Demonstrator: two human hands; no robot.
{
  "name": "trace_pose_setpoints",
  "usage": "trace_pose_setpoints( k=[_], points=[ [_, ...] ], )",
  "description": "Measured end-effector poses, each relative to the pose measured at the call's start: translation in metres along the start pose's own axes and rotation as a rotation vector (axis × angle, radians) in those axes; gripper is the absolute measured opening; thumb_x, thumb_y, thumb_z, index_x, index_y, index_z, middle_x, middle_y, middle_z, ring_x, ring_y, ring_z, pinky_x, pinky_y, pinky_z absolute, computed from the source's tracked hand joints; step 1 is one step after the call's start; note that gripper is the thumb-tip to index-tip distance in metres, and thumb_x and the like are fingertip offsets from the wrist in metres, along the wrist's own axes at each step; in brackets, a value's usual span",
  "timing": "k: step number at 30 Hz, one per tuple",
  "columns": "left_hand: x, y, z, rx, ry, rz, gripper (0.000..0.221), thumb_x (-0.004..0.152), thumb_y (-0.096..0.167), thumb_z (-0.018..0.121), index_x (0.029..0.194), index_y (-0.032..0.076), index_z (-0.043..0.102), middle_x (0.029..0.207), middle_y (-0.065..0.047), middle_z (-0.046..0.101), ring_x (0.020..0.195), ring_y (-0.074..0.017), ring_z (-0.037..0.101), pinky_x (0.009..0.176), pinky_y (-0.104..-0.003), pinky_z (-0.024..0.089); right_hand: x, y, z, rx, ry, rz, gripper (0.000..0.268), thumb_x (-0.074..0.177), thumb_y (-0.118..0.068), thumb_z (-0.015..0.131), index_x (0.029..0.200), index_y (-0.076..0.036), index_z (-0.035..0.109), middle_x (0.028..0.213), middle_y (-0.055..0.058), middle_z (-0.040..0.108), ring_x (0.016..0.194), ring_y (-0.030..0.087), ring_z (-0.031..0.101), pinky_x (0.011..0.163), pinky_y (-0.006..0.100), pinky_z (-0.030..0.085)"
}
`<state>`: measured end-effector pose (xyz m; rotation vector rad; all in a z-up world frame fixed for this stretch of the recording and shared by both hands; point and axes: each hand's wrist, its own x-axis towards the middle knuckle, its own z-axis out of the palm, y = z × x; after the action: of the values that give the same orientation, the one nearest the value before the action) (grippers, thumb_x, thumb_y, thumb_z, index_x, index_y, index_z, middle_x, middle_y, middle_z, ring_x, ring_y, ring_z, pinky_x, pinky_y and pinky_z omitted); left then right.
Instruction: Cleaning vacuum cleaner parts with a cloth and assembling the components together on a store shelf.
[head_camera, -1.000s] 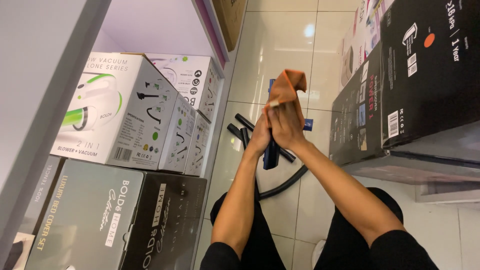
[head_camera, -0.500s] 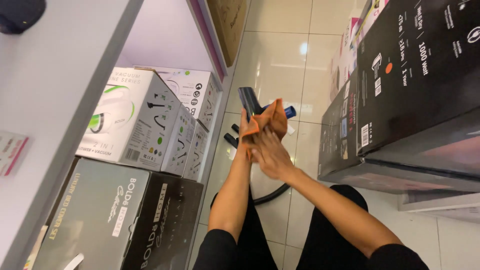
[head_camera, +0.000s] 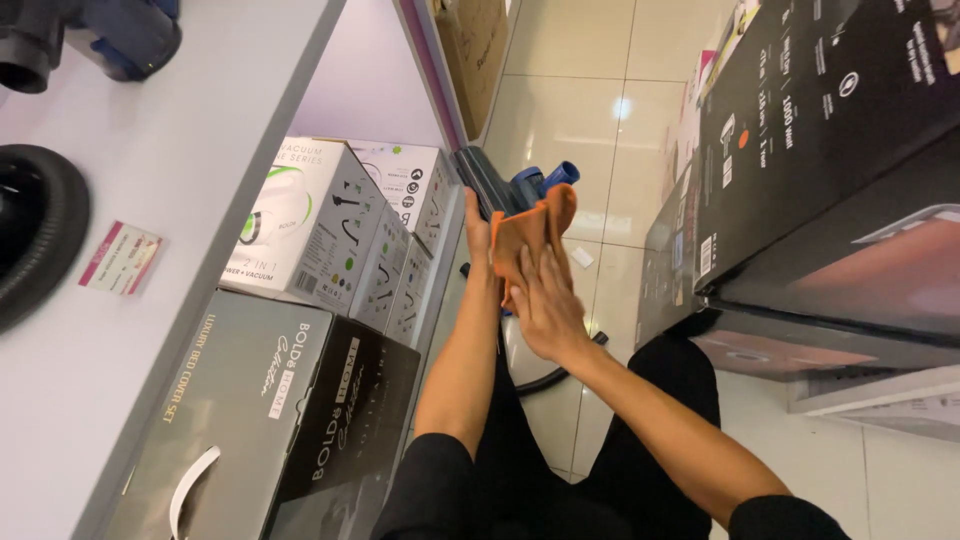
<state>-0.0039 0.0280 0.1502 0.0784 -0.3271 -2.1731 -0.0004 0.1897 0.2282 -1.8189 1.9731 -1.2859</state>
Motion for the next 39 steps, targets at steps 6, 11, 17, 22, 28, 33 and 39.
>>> trace_pose_setpoints(
  k=[6,11,17,22,28,33,39],
  points=[
    [-0.021,0.000,0.054,0.178,0.276,-0.103,0.059,0.091,0.066,0.066,0.107,0.010,0.074,0.103,-0.016,0.077,0.089,-0.0279,0.077,0.075,-0.035,0.066,-0.012,0.073,0.022,0.498,0.055,0.770,0.064,0.108,-0.055,0.030,0.143,-0.007,0.054,0.144,0.024,0.055,0.141,0.037,0.044,0.118,0.049,0.031],
    [-0.033,0.001,0.060,0.361,0.174,-0.209,0.060,0.092,0.067,0.064,0.114,0.012,0.073,0.106,-0.013,0.076,0.092,-0.0268,0.077,0.076,-0.040,0.065,-0.022,0.136,0.039,0.433,0.151,0.571,0.057,0.112,-0.039,0.035,0.093,0.002,0.071,0.086,0.026,0.071,0.093,0.045,0.068,0.086,0.053,0.050],
    [-0.035,0.003,0.014,0.718,0.290,-0.170,0.080,0.097,0.073,0.052,0.137,0.004,0.057,0.113,-0.019,0.070,0.101,-0.0332,0.070,0.088,-0.047,0.060,-0.021,0.130,0.019,-0.088,0.109,0.441,0.050,0.106,-0.049,0.040,0.080,-0.014,0.066,0.066,0.011,0.069,0.079,0.033,0.074,0.067,0.042,0.056],
    [-0.020,0.033,-0.019,1.136,0.276,-0.013,0.072,0.101,0.069,0.049,0.128,0.003,0.060,0.101,-0.015,0.069,0.096,-0.0261,0.069,0.083,-0.041,0.060,-0.023,0.105,-0.034,0.280,0.649,0.383,0.032,0.105,-0.014,0.042,0.110,0.007,0.066,0.113,0.033,0.066,0.119,0.044,0.059,0.103,0.052,0.042],
    [-0.064,0.012,0.057,1.469,0.040,0.175,0.035,0.104,0.043,0.055,0.094,0.010,0.062,0.075,-0.009,0.060,0.075,-0.0219,0.061,0.067,-0.039,0.050,0.031,0.005,-0.099,-0.127,-0.079,0.360,0.044,0.107,-0.038,0.035,0.119,0.000,0.056,0.127,0.024,0.047,0.130,0.038,0.037,0.112,0.051,0.019],
    [-0.075,0.015,0.096,1.544,-0.013,0.239,0.032,0.104,0.038,0.054,0.090,0.009,0.056,0.069,-0.012,0.054,0.070,-0.0240,0.057,0.062,-0.039,0.047,0.049,0.011,-0.088,-0.439,-0.389,0.246,0.076,0.107,-0.050,0.030,0.153,0.011,0.031,0.164,0.034,0.020,0.156,0.046,0.007,0.119,0.067,-0.007],
    [-0.074,0.020,0.084,1.623,0.077,0.189,0.033,0.103,0.041,0.055,0.089,0.011,0.055,0.067,-0.009,0.058,0.065,-0.0251,0.061,0.060,-0.038,0.048,0.034,0.040,-0.050,-0.297,-0.071,-0.027,0.046,0.108,-0.026,0.039,0.144,0.000,0.053,0.150,0.022,0.050,0.145,0.041,0.038,0.120,0.053,0.023]
  ],
)
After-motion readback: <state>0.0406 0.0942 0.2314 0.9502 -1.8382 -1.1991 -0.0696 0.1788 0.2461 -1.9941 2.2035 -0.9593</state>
